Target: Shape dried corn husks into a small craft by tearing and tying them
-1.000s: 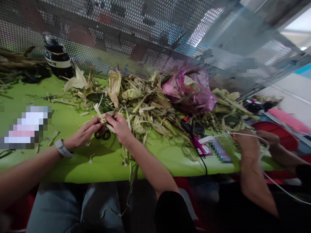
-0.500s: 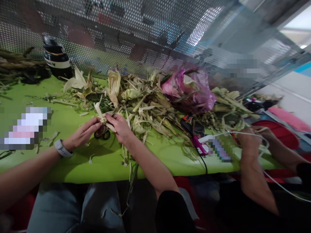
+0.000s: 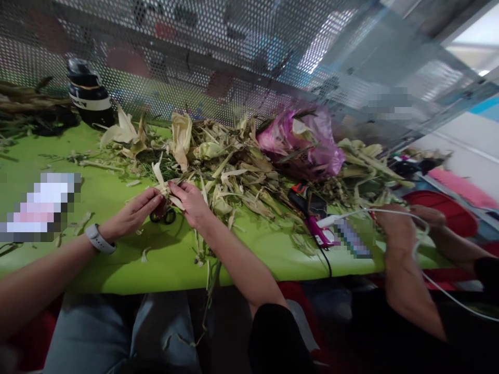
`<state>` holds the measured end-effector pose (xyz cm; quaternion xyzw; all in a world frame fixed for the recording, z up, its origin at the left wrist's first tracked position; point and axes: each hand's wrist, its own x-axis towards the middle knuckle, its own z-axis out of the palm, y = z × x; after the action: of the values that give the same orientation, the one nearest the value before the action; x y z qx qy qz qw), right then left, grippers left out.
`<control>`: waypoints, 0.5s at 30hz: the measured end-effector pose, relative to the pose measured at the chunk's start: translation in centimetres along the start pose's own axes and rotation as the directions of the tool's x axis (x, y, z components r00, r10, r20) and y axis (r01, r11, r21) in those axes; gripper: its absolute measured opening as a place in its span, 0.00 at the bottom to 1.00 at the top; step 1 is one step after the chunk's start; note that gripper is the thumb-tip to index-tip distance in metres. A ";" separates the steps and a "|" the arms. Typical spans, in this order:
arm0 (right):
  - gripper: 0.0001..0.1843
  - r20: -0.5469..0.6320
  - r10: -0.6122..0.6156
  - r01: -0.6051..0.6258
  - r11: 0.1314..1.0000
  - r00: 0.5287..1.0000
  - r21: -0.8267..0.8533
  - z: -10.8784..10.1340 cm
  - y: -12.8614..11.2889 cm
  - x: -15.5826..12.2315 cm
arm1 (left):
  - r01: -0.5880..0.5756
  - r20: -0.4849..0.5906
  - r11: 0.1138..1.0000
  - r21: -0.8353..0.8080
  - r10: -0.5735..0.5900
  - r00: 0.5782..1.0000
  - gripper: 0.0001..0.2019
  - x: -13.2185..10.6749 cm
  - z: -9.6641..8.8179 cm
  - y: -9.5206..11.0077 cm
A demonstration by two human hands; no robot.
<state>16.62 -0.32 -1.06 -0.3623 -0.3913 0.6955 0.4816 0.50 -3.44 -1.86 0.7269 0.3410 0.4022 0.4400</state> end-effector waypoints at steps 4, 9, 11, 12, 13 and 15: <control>0.13 0.000 0.014 -0.014 1.000 1.000 0.011 0.0 -0.2 0.0 | 0.001 0.004 1.000 -0.009 -0.001 1.000 0.15 0.1 0.0 0.1; 0.14 0.003 0.031 -0.031 1.000 1.000 0.007 0.0 -0.4 -0.1 | 0.012 -0.011 0.997 -0.070 -0.013 1.000 0.15 0.1 0.1 0.3; 0.14 -0.006 0.003 -0.003 1.000 1.000 0.008 0.0 -0.4 -0.1 | 0.009 -0.029 0.991 -0.133 -0.013 0.999 0.15 0.2 -0.1 0.2; 0.14 -0.020 -0.021 0.021 1.000 1.000 0.009 0.1 -0.4 -0.2 | 0.007 -0.065 0.985 -0.170 -0.018 0.998 0.15 0.3 -0.2 0.1; 0.14 -0.037 -0.045 0.045 0.999 0.998 0.010 0.1 -0.3 -0.2 | 0.004 -0.119 0.979 -0.206 -0.029 0.993 0.14 0.5 -0.4 0.0; 0.13 -0.074 -0.077 0.078 0.997 0.994 0.010 0.3 -0.2 -0.3 | -0.004 -0.263 0.958 -0.287 -0.075 0.962 0.13 0.7 -0.7 -0.2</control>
<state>16.55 -0.64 -0.72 -0.3689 -0.3825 0.6651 0.5247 0.21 -2.49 -1.69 0.5877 0.3496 0.5347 0.4965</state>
